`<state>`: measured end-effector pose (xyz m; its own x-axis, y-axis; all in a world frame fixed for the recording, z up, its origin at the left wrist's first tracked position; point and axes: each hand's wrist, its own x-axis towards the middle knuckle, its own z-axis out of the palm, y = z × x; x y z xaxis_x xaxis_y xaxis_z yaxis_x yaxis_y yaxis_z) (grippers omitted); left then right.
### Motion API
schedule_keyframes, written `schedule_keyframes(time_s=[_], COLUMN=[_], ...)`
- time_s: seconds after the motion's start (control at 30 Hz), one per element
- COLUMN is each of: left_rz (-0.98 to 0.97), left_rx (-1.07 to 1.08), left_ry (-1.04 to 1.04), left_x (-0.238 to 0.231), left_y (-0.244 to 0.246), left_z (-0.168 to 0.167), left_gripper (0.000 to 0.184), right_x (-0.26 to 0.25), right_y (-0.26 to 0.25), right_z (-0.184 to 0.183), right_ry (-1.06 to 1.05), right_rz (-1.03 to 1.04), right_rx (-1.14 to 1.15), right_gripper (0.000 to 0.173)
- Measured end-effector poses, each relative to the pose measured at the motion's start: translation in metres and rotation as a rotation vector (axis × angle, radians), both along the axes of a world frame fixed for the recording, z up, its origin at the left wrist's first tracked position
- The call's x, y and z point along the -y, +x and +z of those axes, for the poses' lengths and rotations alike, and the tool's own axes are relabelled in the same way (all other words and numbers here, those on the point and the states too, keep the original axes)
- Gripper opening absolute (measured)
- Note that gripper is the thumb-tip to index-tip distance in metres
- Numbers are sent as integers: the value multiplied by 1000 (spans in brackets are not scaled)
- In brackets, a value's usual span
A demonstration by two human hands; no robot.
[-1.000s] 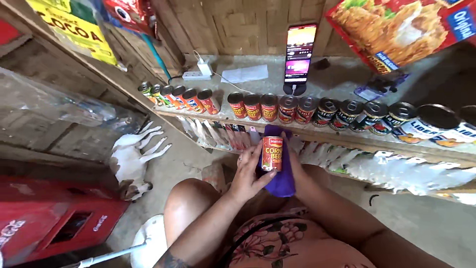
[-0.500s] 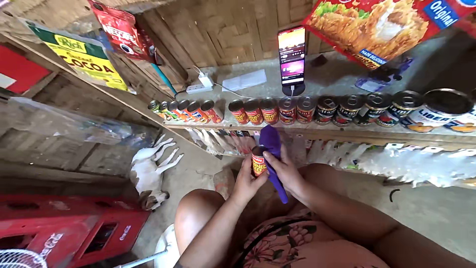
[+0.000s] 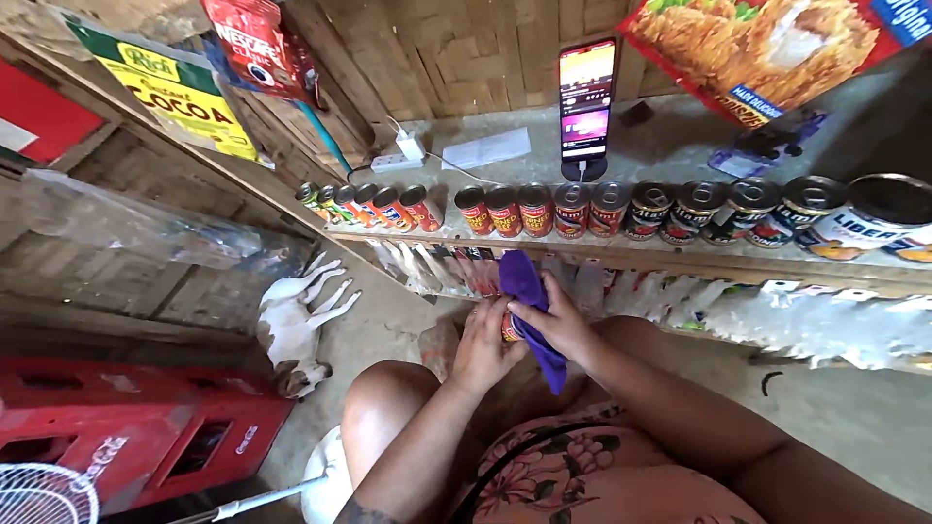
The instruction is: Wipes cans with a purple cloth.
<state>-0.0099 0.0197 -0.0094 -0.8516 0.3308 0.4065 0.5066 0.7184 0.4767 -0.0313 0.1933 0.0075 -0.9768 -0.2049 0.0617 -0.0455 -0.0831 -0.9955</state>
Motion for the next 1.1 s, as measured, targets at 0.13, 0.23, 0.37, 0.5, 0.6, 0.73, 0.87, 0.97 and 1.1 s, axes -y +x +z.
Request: schedule_keyframes(time_s=[0.13,0.23,0.37,0.5,0.6,0.73,0.87,0.97,1.1], left_rz=[12,40,10,-13,-14,-30,-24,-24,-22], left_rx=[79,119,104,33,5,12,75,51,8], left_ry=[129,165,213,223,160,68,41,45,168], left_x=[-4,-4,-2,4,8,6,1,0,-1], left_y=[-3,-5,-5,-5,-4,0,1,-1,-8], left_z=[1,1,-3,-6,-5,-4,-5,-5,-3], left_gripper=[71,74,70,67,63,61,63,63,58], right_x=[-13,-21,-16,-9,-4,1,-2,-8,-15], right_y=[1,-4,-7,-5,-2,1,-1,-5,-9], right_z=[12,14,11,4,2,-3,-1,2,6], right_ry=[-173,-167,-135,-86,-16,3,-1,29,8], right_rz=[177,262,191,98,51,24,67,136,239], right_rx=[121,150,137,104,48,31,61,68,89], right_gripper=[59,64,64,59,51,61,77,91,97])
